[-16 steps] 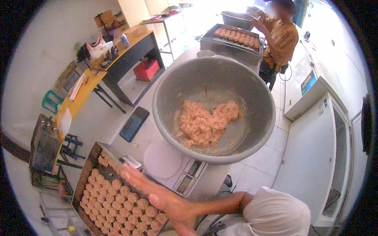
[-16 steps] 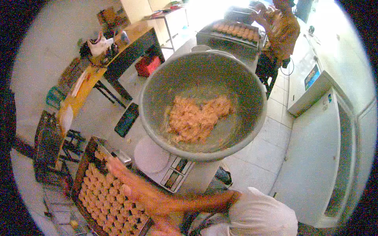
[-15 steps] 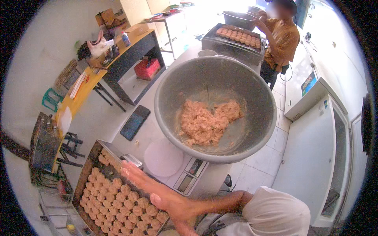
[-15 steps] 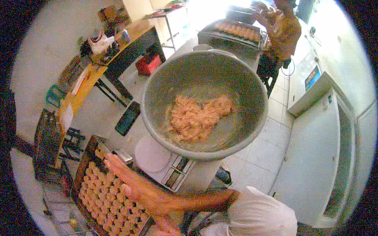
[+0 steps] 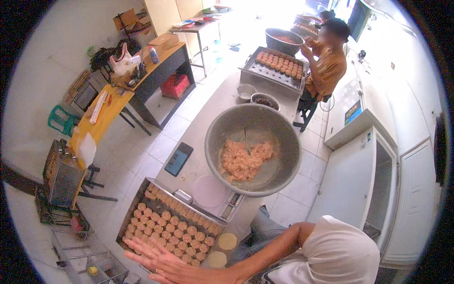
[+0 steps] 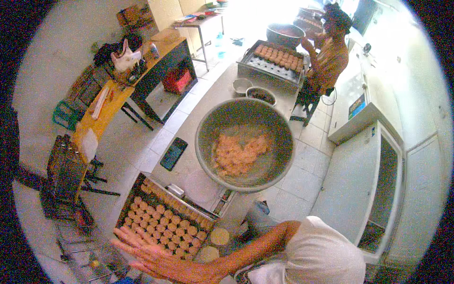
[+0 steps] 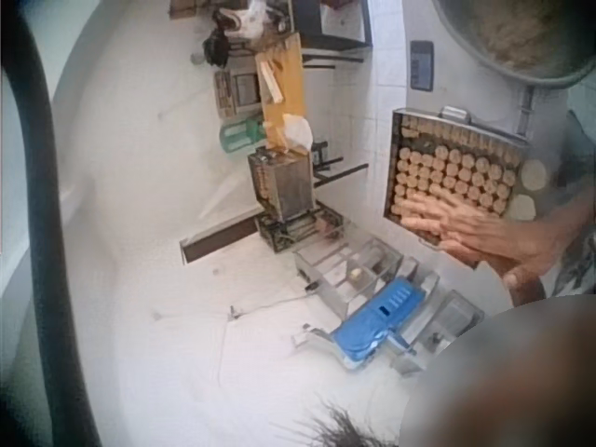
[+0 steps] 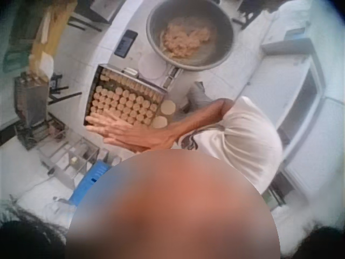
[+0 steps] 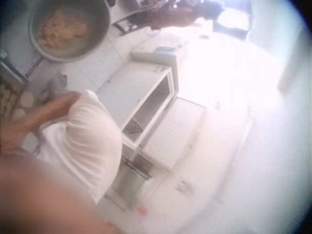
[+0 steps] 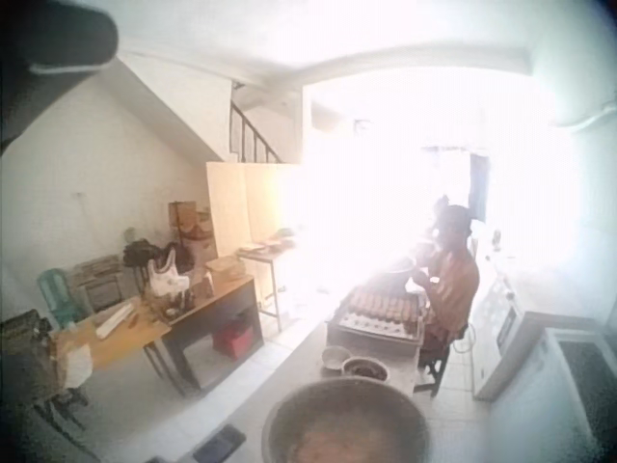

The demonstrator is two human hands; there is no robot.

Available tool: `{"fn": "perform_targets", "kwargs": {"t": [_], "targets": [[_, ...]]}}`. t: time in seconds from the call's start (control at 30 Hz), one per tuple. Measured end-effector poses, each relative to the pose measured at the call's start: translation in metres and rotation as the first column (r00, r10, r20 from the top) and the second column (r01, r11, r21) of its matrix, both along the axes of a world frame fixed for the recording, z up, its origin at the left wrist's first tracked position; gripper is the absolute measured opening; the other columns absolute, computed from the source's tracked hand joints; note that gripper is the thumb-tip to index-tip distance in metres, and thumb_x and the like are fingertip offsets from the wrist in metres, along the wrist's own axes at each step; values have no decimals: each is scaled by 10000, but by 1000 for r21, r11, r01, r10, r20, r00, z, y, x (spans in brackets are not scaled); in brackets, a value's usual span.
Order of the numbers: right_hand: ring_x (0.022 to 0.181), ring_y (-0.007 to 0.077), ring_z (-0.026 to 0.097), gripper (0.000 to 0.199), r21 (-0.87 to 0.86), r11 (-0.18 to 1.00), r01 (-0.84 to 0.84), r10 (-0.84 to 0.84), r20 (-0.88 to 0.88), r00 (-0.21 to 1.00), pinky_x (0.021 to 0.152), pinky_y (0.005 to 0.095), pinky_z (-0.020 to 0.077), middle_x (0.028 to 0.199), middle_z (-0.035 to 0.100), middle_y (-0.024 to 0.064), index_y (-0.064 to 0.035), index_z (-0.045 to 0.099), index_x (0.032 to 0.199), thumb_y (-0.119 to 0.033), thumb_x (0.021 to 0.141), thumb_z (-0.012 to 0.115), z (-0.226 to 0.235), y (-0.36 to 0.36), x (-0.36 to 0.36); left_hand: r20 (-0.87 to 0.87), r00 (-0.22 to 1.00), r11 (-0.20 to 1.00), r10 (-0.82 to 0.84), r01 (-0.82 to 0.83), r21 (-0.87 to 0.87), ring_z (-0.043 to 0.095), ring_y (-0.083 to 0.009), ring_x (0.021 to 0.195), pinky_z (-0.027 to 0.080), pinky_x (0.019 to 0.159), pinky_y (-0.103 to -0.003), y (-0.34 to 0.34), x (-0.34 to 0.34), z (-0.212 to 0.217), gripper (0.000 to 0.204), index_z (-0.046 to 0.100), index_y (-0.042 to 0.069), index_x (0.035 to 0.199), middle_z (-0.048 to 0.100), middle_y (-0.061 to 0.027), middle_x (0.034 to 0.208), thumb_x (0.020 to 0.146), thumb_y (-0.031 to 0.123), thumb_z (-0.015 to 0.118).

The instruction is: The person assembles dumplings by placing meat filling onto dough wrappers, folding them, and arranging them on a tray. They then add toppings to the dumplings from separate bowls.

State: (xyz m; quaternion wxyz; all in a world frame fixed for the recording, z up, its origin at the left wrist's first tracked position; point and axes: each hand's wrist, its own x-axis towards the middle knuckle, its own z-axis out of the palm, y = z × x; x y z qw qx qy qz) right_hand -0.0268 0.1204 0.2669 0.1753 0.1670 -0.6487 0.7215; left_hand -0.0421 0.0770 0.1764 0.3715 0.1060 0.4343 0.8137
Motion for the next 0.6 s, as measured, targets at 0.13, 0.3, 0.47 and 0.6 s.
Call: {"fn": "perform_targets", "kwargs": {"t": [0.13,0.3,0.47,0.6], "targets": [[1558,341,-28,728,48,997,-67,69,-32,997,1222,509,15,1699,41,130,-71,285,1584,-538,1037,395,40,36,40,33,991,982,-132,126,143,100,-388,1542,192,1192,-638,16,22,54,803,44,276,1621,34,-49,1701,991,641,382],[1559,339,-27,695,115,982,153,-154,3,988,1219,511,19,1704,48,112,-91,333,1573,-535,1041,394,43,104,114,23,971,920,-238,218,325,98,-390,1542,204,1187,-650,72,78,66,797,34,305,1625,24,-33,1705,996,630,401],[1556,341,-16,750,-17,889,458,-458,-71,886,1223,480,28,1694,24,164,-60,226,1594,-535,1040,398,39,183,210,-246,952,913,-185,259,315,91,-395,1543,192,1196,-646,191,114,76,812,15,285,1627,11,-86,1701,1000,628,401],[1557,334,-40,851,-115,908,402,-392,98,915,1234,460,-4,1684,-25,197,-26,58,1610,-563,1030,375,45,220,295,-449,891,989,68,-3,145,84,-349,1551,149,1240,-536,266,161,101,838,-4,179,1628,16,-108,1698,1015,652,315]]}}
